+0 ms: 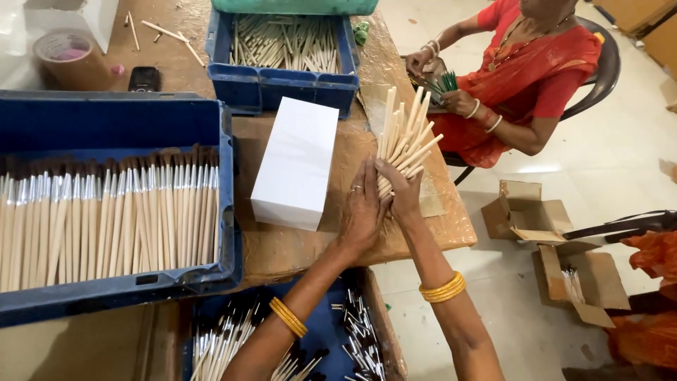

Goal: Sorting and bundling thin wooden brushes or sticks in a factory setting.

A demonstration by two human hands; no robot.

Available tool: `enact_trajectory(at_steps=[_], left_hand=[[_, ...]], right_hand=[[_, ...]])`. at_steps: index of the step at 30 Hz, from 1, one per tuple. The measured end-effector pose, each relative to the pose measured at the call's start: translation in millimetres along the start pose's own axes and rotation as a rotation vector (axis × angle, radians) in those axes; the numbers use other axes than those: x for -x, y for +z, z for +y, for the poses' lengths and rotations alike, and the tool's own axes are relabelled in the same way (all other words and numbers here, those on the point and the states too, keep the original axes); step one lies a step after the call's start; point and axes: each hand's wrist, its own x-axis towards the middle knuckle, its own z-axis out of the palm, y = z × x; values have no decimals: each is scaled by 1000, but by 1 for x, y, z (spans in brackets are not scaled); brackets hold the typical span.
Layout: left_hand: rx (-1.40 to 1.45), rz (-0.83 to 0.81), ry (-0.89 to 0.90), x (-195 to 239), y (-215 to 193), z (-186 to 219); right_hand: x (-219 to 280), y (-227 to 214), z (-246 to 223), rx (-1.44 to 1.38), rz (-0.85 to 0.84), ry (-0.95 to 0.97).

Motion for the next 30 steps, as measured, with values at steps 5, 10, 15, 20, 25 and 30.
enact_trajectory(at_steps=[5, 10, 15, 20, 25, 30], left_hand=[[71, -65, -34, -3, 4, -4], [-30, -28, -79, -18, -3, 7], [78, -4, -87, -32, -4, -4], [339, -119, -257, -33, -9, -7], [426, -29, -144, -31, -15, -4], [352, -43, -27, -10, 5, -31]], right_hand=[[2, 8, -13, -81, -1, -10], [-3, 15, -21, -149, -31, 50], [-13, 4, 11, -232, -44, 12], [-14, 8, 14, -173, -151, -58], [-8, 31, -6, 47, -127, -179], [-6, 24, 6, 171, -149, -292]])
